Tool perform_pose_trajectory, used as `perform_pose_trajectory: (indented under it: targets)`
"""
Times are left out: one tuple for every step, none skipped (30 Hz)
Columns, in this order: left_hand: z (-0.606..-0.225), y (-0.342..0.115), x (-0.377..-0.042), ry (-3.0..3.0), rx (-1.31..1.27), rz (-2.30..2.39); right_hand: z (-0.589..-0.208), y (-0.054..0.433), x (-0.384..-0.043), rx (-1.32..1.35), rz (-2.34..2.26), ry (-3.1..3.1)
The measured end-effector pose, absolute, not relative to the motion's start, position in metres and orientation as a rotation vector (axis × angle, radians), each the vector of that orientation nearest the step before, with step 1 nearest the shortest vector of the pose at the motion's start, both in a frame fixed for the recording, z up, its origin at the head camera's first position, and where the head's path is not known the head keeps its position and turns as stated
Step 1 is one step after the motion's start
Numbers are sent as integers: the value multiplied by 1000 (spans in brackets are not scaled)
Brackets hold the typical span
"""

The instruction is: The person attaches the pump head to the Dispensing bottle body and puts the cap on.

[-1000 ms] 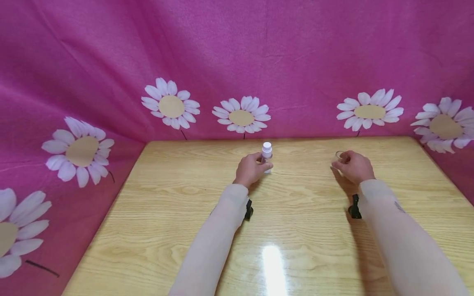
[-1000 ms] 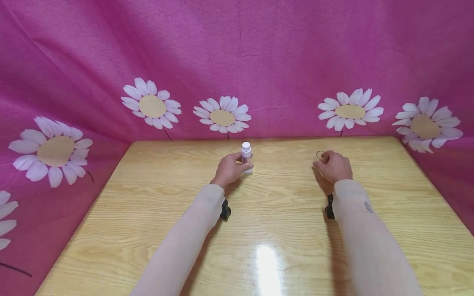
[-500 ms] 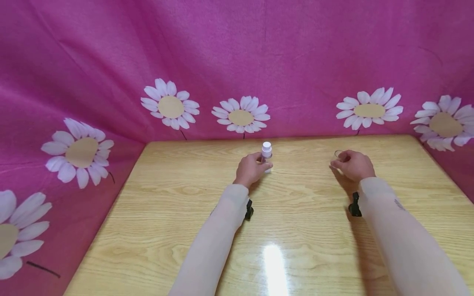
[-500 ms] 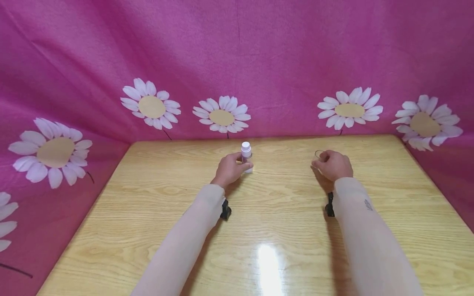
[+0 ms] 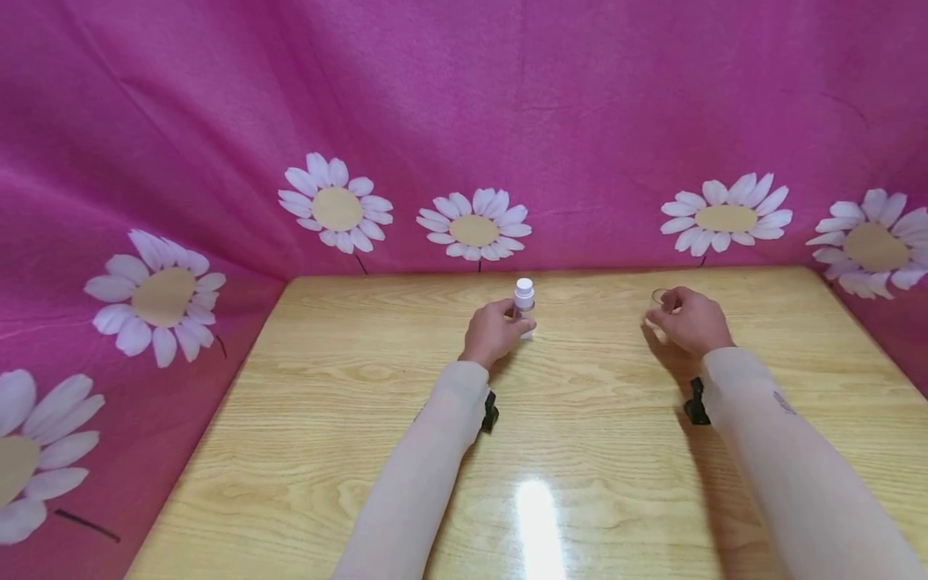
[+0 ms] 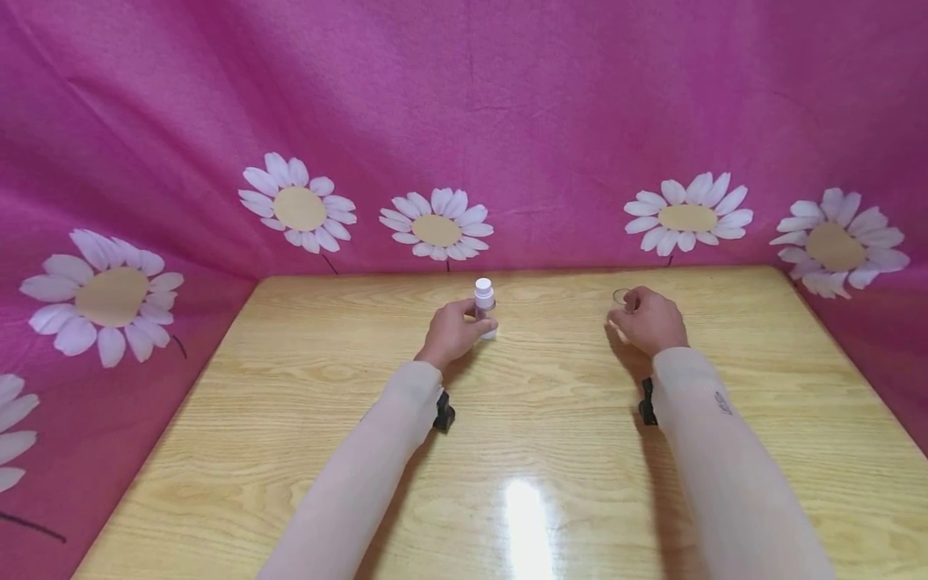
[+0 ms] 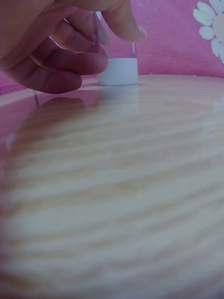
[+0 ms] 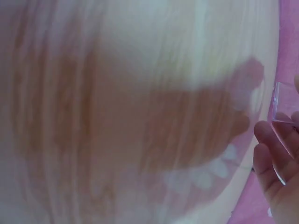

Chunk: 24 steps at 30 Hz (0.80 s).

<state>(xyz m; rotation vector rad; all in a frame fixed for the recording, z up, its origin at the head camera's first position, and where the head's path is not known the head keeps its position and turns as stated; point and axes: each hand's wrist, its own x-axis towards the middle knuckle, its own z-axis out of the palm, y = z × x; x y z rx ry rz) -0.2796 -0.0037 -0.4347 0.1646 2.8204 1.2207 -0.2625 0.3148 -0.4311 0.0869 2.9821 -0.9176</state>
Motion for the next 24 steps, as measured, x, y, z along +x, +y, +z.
perform_pose_trajectory:
  targets:
    - [-435,-4,-280,2817,161,1221,-431,313,-263,75,-926,2987]
    - [-435,-4,-279,2814,156,1221,-431,310,-264,64,-936,2992]
    - [-435,-4,-279,2809,153,1226,-431,308,-264,55,-950,2997]
    - [-436,-4,-280,2806,148,1227,-431,306,-265,51,-970,2997]
    - [-436,-5,-280,2802,147,1233,-430,303,-266,44,-990,2999]
    - [-436,-5,-280,2798,146,1239,-430,300,-267,37,-1015,2995]
    - [-436,-5,-280,2798,148,1243,-429,297,-267,31,-1042,2989]
    - [-437,-5,-281,2799,149,1247,-429,295,-268,24,-1066,2985]
    - [-437,-5,-281,2803,152,1245,-428,292,-269,16,-1091,2983]
    - [-437,-5,-282,2806,153,1243,-428,289,-270,7,-1113,2980]
    - [-436,-5,-282,2808,154,1241,-427,286,-271,-4,-1128,2978]
    - [-436,-5,-282,2808,152,1238,-426,283,-271,-11,-1146,2970]
    - [-436,-5,-282,2808,150,1235,-425,280,-272,-21,-1153,2971]
    - [-436,-5,-283,2806,146,1231,-423,278,-273,-35,-1162,2971]
    - [-435,-6,-283,2805,145,1228,-422,275,-273,-50,-1168,2972]
    - [-436,-6,-283,2802,143,1228,-421,272,-273,-63,-1171,2973]
    - [-436,-6,-283,2801,142,1229,-420,269,-274,-80,-1174,2979]
    - [-436,-6,-283,2801,141,1228,-419,267,-274,-93,-1179,2981]
    - [-436,-5,-283,2803,142,1227,-418,264,-274,-101,-1178,2986]
    - [-436,-5,-283,2807,146,1224,-417,262,-273,-111,-1178,2991]
    - [-436,-4,-283,2811,154,1220,-417,260,-273,-117,-1173,2997]
    - [-436,-5,-283,2814,158,1219,-417,257,-273,-127,-1168,3004]
    - [-436,-6,-283,2817,161,1218,-417,254,-274,-140,-1160,3010]
    - [-436,-6,-283,2820,165,1215,-416,252,-274,-153,-1148,3015]
